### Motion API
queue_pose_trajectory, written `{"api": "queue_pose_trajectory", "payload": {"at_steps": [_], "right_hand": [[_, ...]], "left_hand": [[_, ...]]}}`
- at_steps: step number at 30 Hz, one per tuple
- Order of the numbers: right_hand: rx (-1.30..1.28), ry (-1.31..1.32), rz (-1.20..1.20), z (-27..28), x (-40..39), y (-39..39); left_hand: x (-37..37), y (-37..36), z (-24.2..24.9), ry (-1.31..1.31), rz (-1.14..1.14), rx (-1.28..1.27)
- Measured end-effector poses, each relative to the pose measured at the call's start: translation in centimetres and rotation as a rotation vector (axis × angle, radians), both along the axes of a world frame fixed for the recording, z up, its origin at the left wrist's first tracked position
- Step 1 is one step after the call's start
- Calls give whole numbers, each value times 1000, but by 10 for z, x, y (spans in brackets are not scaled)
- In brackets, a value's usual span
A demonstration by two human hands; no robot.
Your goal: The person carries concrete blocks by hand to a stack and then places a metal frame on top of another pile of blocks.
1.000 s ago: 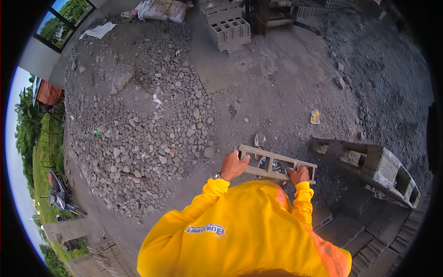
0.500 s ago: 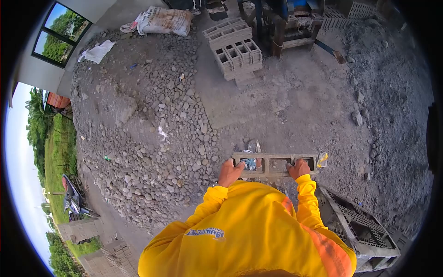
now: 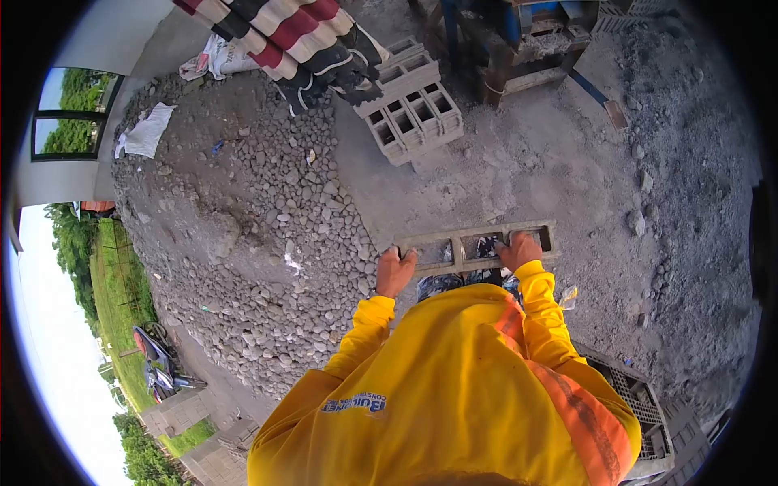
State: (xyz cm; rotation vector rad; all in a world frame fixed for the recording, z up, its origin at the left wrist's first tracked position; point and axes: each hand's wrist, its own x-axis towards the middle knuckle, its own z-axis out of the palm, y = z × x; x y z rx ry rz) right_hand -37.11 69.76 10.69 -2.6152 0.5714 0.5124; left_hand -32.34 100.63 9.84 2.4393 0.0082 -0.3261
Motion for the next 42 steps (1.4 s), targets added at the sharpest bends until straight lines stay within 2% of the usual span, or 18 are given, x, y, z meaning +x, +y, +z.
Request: {"api": "queue_pose_trajectory", "payload": {"at_steps": [5, 8, 11, 14, 18, 20, 22, 25, 26, 29, 30, 31, 32, 34, 35, 38, 42], "right_hand": [[3, -47, 150, -17, 137, -27], [38, 41, 222, -38, 226, -39], [-25, 68, 383, -92, 326, -53], [7, 142, 463, -124, 387, -45], [34, 137, 494, -170, 462, -38], [64, 122, 488, -194, 491, -31], [78, 111, 490, -217, 515, -23], [82, 102, 469, -246, 545, -10], [73, 92, 460, -253, 552, -5], [56, 4, 449, -285, 564, 16], [43, -38, 455, -293, 567, 21], [86, 60, 470, -301, 571, 24], [63, -14, 473, -310, 571, 27], [20, -158, 480, -322, 566, 29], [59, -89, 474, -325, 565, 26], [168, -276, 274, -326, 564, -2], [39, -250, 104, -334, 578, -40]], "left_hand": [[93, -23, -37, 31, 168, -182], [152, -49, -51, 139, 360, -120], [211, -64, -107, 87, 425, 45], [260, -81, -146, 210, 569, 243], [321, -87, -204, 324, 729, 347], [343, -72, -243, 371, 736, 354], [378, -73, -246, 373, 775, 365], [421, -61, -257, 331, 679, 418], [431, -60, -260, 245, 683, 473], [463, -38, -281, 338, 695, 392], [467, -30, -295, 252, 659, 453], [469, -23, -310, 282, 673, 479], [473, -21, -315, 311, 686, 507], [475, -18, -322, 320, 665, 419], [477, -19, -324, 321, 654, 374], [486, -24, -319, 434, 643, 433], [488, -27, -323, 426, 712, 511]]}}
